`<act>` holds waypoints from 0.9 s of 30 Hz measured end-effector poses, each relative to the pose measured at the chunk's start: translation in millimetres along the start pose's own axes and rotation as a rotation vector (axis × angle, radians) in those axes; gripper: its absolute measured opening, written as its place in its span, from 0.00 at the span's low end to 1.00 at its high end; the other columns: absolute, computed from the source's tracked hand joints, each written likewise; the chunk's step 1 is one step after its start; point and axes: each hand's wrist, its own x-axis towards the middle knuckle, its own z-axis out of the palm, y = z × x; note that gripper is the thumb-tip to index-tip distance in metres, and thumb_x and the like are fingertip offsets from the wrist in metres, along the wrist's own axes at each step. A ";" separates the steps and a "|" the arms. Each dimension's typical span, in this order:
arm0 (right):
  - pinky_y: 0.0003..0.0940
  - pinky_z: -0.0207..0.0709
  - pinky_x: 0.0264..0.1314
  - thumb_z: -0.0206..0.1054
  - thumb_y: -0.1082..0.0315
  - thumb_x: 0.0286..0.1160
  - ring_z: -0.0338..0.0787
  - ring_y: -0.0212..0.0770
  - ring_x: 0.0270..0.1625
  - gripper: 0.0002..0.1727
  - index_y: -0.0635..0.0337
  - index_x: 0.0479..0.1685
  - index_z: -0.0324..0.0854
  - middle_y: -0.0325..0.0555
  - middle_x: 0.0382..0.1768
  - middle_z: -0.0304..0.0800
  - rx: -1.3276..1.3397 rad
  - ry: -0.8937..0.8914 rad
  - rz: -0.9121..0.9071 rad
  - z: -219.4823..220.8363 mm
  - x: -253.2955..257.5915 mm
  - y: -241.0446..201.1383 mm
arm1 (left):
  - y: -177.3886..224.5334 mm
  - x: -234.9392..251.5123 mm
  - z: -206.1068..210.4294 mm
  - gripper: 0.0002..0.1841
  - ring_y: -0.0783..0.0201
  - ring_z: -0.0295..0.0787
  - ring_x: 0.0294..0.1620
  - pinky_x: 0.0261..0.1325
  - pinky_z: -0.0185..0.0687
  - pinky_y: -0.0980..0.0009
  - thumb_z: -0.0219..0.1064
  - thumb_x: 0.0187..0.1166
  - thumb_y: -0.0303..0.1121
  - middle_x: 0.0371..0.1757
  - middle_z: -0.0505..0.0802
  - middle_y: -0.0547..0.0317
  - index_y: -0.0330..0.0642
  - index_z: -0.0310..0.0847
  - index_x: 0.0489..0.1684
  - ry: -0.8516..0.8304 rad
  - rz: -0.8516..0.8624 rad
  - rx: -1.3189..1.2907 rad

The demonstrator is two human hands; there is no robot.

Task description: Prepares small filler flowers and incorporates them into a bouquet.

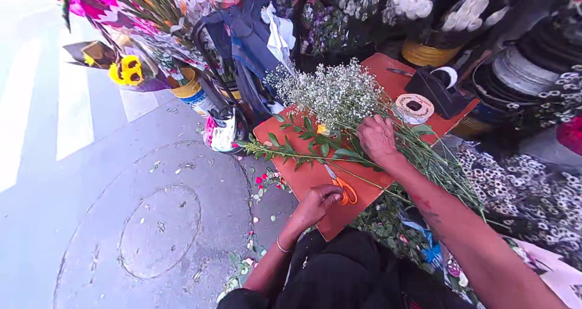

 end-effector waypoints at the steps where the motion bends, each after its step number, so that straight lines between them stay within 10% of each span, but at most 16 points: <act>1: 0.67 0.71 0.64 0.63 0.64 0.84 0.84 0.68 0.63 0.15 0.67 0.47 0.90 0.66 0.52 0.89 0.057 0.074 0.013 -4.6 -0.2 -1.0 | 1.4 2.2 -4.5 0.13 0.66 0.93 0.51 0.62 0.88 0.67 0.61 0.87 0.31 0.51 0.95 0.51 0.33 0.88 0.58 0.005 0.018 -0.005; 4: 0.66 0.74 0.62 0.60 0.61 0.86 0.87 0.67 0.60 0.16 0.63 0.51 0.90 0.63 0.51 0.90 0.170 0.215 -0.068 -11.0 -13.0 -1.5 | 0.4 7.3 -12.6 0.13 0.68 0.94 0.44 0.55 0.90 0.69 0.60 0.87 0.28 0.48 0.96 0.53 0.31 0.88 0.57 0.055 0.016 -0.120; 8: 0.61 0.79 0.69 0.59 0.63 0.88 0.90 0.63 0.62 0.16 0.63 0.54 0.89 0.60 0.54 0.92 0.241 -0.036 -0.280 2.5 -45.3 0.0 | -8.6 11.3 -15.4 0.13 0.67 0.94 0.42 0.51 0.92 0.68 0.59 0.87 0.27 0.47 0.96 0.53 0.30 0.87 0.57 0.076 -0.027 -0.171; 14: 0.36 0.88 0.50 0.63 0.65 0.87 0.96 0.43 0.44 0.13 0.60 0.51 0.92 0.51 0.43 0.96 0.327 0.430 -0.218 -49.5 -87.3 0.8 | -21.7 18.8 -18.4 0.12 0.68 0.94 0.44 0.52 0.92 0.69 0.60 0.86 0.28 0.49 0.96 0.55 0.33 0.89 0.56 0.052 0.031 -0.101; 18: 0.65 0.80 0.63 0.58 0.67 0.87 0.90 0.67 0.60 0.16 0.67 0.59 0.87 0.66 0.56 0.90 0.203 0.050 0.204 -45.8 -54.0 44.1 | -18.2 32.7 -13.3 0.12 0.68 0.95 0.44 0.54 0.92 0.69 0.61 0.86 0.28 0.49 0.97 0.55 0.34 0.89 0.56 -0.012 -0.008 -0.105; 22: 0.72 0.69 0.75 0.67 0.59 0.82 0.77 0.73 0.76 0.23 0.70 0.65 0.83 0.73 0.67 0.82 0.186 -0.193 0.330 -8.0 -20.9 72.9 | 4.4 55.8 -8.2 0.13 0.68 0.94 0.52 0.63 0.89 0.68 0.62 0.87 0.32 0.52 0.96 0.54 0.36 0.89 0.57 -0.068 0.093 0.001; 27: 0.65 0.77 0.68 0.59 0.66 0.85 0.89 0.65 0.63 0.16 0.64 0.57 0.90 0.63 0.56 0.91 0.203 0.169 0.288 -11.7 -29.8 57.8 | 18.2 69.8 -9.1 0.13 0.68 0.94 0.51 0.62 0.89 0.68 0.62 0.87 0.33 0.51 0.96 0.53 0.36 0.90 0.56 -0.068 0.267 0.121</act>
